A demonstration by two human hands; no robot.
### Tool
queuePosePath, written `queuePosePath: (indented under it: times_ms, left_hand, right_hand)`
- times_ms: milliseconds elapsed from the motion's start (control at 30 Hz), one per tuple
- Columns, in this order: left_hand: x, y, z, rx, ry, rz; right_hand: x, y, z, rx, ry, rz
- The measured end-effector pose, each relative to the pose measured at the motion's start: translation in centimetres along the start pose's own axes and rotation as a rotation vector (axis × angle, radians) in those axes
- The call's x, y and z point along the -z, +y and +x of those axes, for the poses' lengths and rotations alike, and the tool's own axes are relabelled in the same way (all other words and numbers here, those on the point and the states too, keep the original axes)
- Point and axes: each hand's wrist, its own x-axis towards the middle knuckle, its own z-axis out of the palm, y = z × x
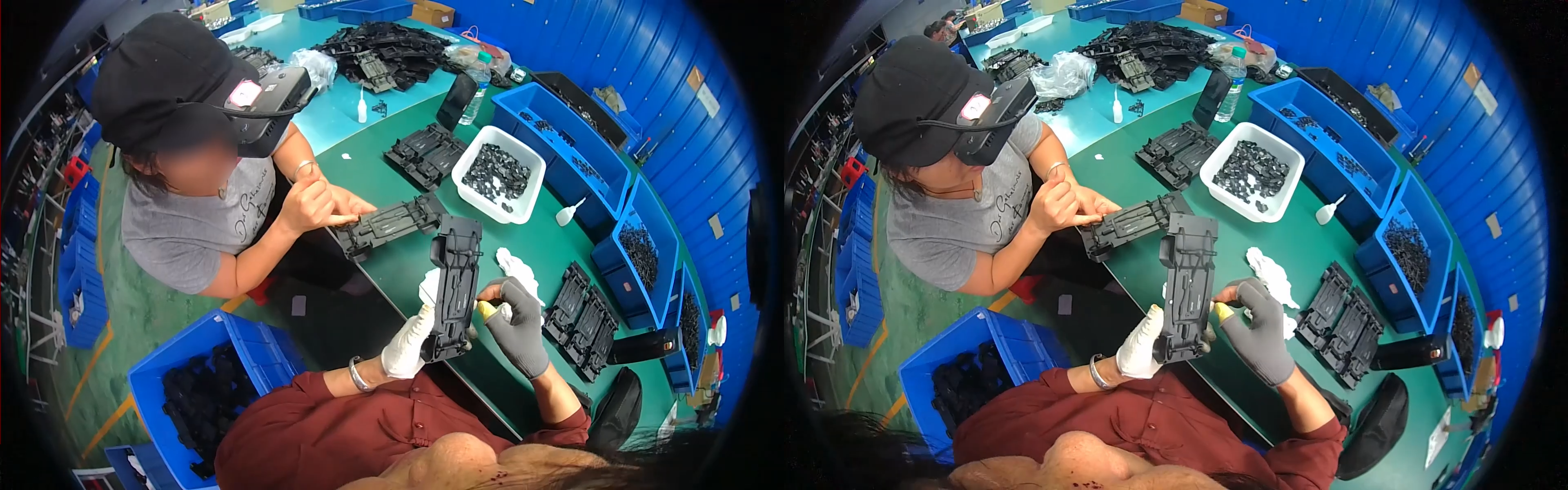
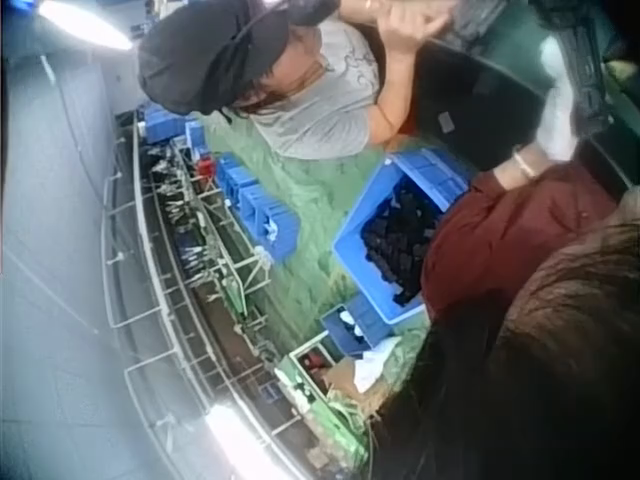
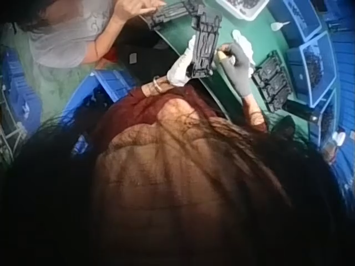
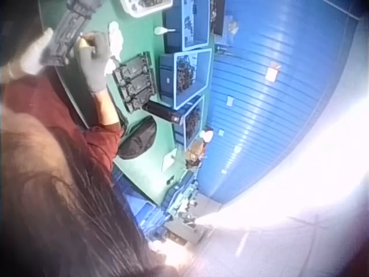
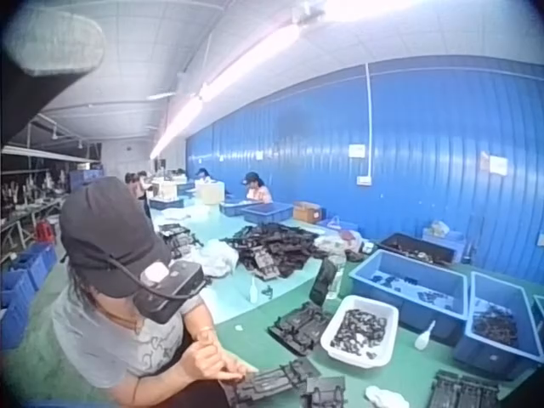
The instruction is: Inspecting and cleaning black plastic toy components using a small yellow tool and a white cloth at a factory workbench.
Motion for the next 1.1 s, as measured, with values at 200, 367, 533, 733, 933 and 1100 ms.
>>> queuePosePath:
  times_ms: [200, 367, 533, 733, 933, 1100]
  left_hand:
    - [0.3, -0.1, -0.3, 0.037, 0.008, -0.015]
    - [0.0, 0.3, -0.1, 0.042, 0.022, -0.023]
    - [-0.3, 0.7, 0.7, -0.013, 0.024, -0.236]
    - [-0.4, 2.3, 1.6, -0.019, 0.014, -0.437]
    - [-0.6, 3.9, 2.4, 0.052, 0.050, -0.570]
    - [-0.3, 4.6, 3.7, 0.071, 0.021, -0.621]
  right_hand:
    - [0.9, -1.4, 0.4, 0.018, -0.061, -0.100]
    - [0.8, -1.6, 0.3, 0.027, -0.073, -0.128]
    - [0.6, -1.1, 0.0, 0.004, -0.030, -0.123]
    - [0.3, -0.3, -0.7, -0.183, 0.052, 0.092]
    - [0.4, -0.2, -1.2, -0.271, 0.061, 0.178]
    - [0.2, 0.0, -1.5, -0.311, 0.068, 0.185]
